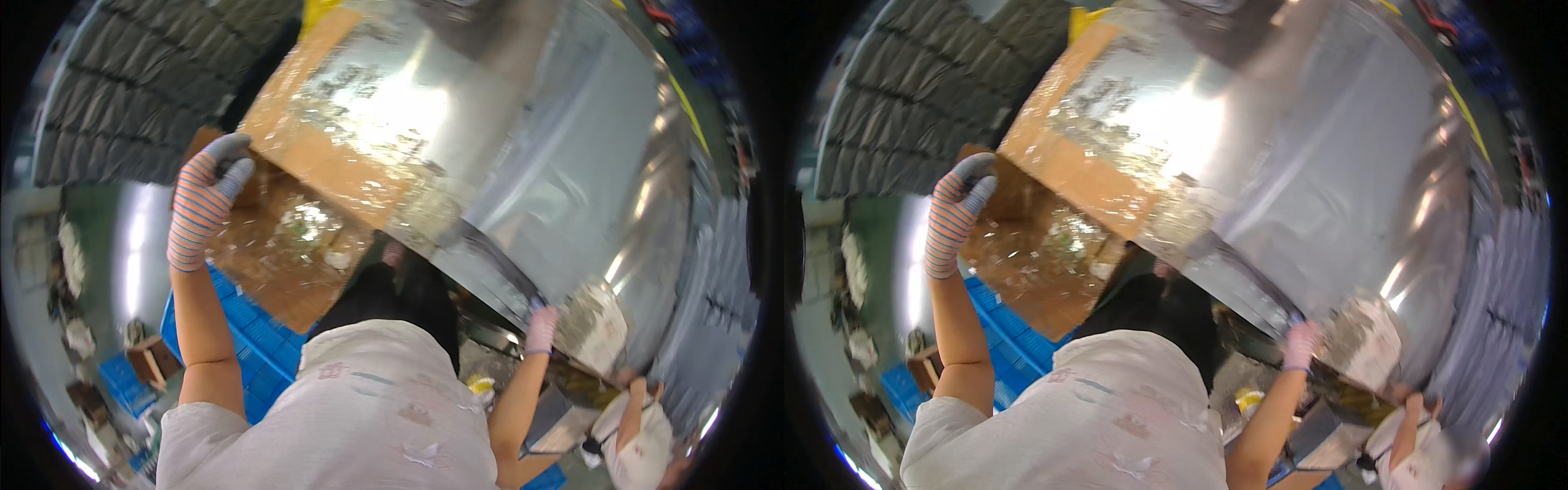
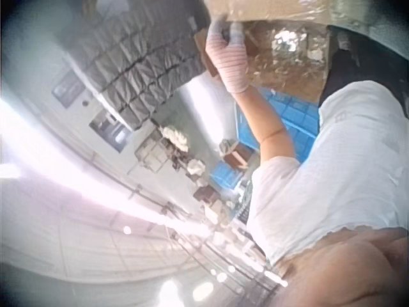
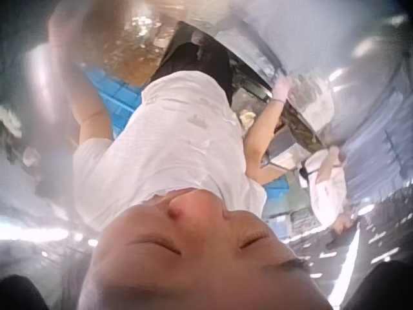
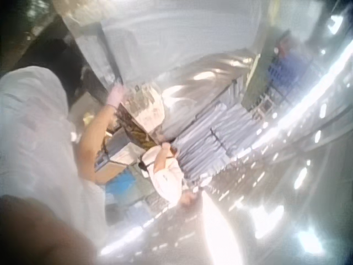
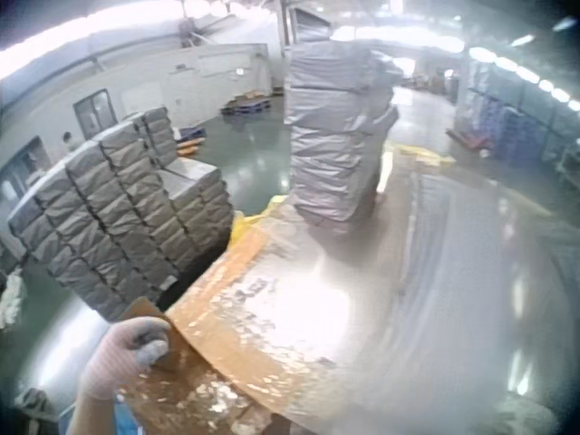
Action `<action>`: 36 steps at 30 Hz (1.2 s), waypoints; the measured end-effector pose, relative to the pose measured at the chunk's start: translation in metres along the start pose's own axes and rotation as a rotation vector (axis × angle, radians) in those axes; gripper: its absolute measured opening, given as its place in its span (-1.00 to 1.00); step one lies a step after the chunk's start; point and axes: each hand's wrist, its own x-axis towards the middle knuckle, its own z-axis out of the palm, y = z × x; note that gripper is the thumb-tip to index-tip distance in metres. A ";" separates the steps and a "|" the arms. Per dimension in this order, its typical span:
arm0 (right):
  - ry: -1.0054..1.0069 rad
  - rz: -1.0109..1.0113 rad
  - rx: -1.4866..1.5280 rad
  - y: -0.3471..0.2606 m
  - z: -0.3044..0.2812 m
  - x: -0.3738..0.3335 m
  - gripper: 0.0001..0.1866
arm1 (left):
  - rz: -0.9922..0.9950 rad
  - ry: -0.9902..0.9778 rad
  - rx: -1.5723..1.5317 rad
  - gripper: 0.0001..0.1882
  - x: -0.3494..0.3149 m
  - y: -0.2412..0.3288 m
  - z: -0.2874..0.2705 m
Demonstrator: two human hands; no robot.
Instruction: The person places a pack of tissues into a gray shipping bag, folds the bag tightly around the pack by hand, and smooths the surface to remove air. They then place the completed package onto a stack on the work table and repeat the process with another pack of tissues from a nearby box.
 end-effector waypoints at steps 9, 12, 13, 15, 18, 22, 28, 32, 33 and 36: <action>-0.157 0.093 0.690 0.084 0.023 0.023 -0.80 | 0.969 -0.551 0.466 -0.25 0.016 0.101 0.303; -0.236 0.216 1.111 0.142 0.044 0.030 -0.75 | 1.303 -0.656 0.672 -0.23 0.007 0.106 0.356; -0.194 0.264 1.107 0.112 0.047 0.020 -0.79 | 1.317 -0.597 0.723 -0.26 0.007 0.096 0.362; -0.091 0.393 1.153 0.003 0.027 -0.015 -0.85 | 1.361 -0.484 0.802 -0.31 0.010 0.081 0.371; -0.016 0.565 1.404 -0.108 -0.001 -0.031 -0.87 | 1.316 -0.539 0.680 -0.33 0.009 0.082 0.374; -0.338 0.792 1.747 -0.071 -0.009 0.036 -0.82 | 1.107 -0.529 0.710 -0.23 0.013 0.083 0.346; -0.052 0.671 1.471 -0.108 -0.008 0.033 -0.83 | -0.071 -0.571 0.353 -0.21 -0.005 0.015 0.291; -0.119 0.721 1.326 -0.111 -0.019 0.044 -0.80 | -0.727 -0.646 -0.633 -0.29 -0.014 -0.005 0.273; -0.161 0.725 1.336 -0.105 -0.023 0.050 -0.80 | -0.718 -0.577 -0.702 -0.31 -0.009 0.001 0.278; -0.229 0.762 1.202 -0.121 -0.031 0.054 -0.83 | -0.656 -0.456 -0.895 -0.40 0.024 0.035 0.310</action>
